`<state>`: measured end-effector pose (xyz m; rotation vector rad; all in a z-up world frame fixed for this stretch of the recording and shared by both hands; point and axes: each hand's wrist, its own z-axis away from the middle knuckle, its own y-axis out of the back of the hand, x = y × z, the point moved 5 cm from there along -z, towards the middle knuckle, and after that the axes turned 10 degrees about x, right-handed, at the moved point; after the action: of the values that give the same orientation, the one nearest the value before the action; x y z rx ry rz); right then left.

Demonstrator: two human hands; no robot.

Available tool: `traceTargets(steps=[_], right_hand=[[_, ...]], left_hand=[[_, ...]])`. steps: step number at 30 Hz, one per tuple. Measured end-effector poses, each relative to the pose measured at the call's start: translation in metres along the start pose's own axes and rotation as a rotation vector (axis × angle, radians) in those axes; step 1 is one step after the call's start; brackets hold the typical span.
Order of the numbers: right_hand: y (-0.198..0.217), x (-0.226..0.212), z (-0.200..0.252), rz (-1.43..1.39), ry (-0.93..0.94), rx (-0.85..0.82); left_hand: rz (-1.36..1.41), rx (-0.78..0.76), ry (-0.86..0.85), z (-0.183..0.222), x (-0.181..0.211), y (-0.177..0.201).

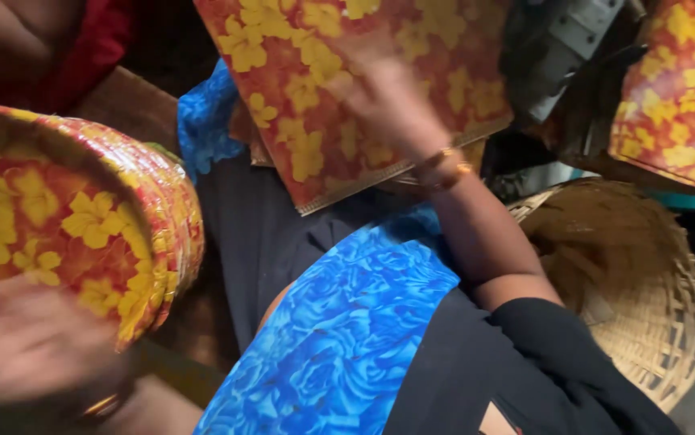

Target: The person places a printed decorative paper sheet into a manual plate press, pulls the machine lever to press it into a disposable plate, removes the formed plate, and stacks finished plates in a woven basket beside the machine. Trimmed paper scraps accumulate on the workbench as the cycle repeats.

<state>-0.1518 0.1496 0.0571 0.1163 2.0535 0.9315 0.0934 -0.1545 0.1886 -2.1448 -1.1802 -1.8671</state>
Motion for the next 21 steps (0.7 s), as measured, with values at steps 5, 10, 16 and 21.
traceTargets(steps=[5,10,16,21], right_hand=[[0.095,0.071,0.062,0.768,-0.282,0.387],[0.098,0.07,0.095,0.667,-0.349,0.296],[0.111,0.043,0.1,0.394,-0.429,0.346],[0.123,0.03,0.103,0.036,-0.5,0.454]], left_hand=[[-0.157,-0.058,-0.226,0.037,-0.042,-0.184],[-0.036,-0.07,0.069,0.04,-0.131,-0.247],[0.243,0.051,0.272,0.021,-0.143,-0.226],[0.486,0.14,0.562,0.023,-0.165,-0.213]])
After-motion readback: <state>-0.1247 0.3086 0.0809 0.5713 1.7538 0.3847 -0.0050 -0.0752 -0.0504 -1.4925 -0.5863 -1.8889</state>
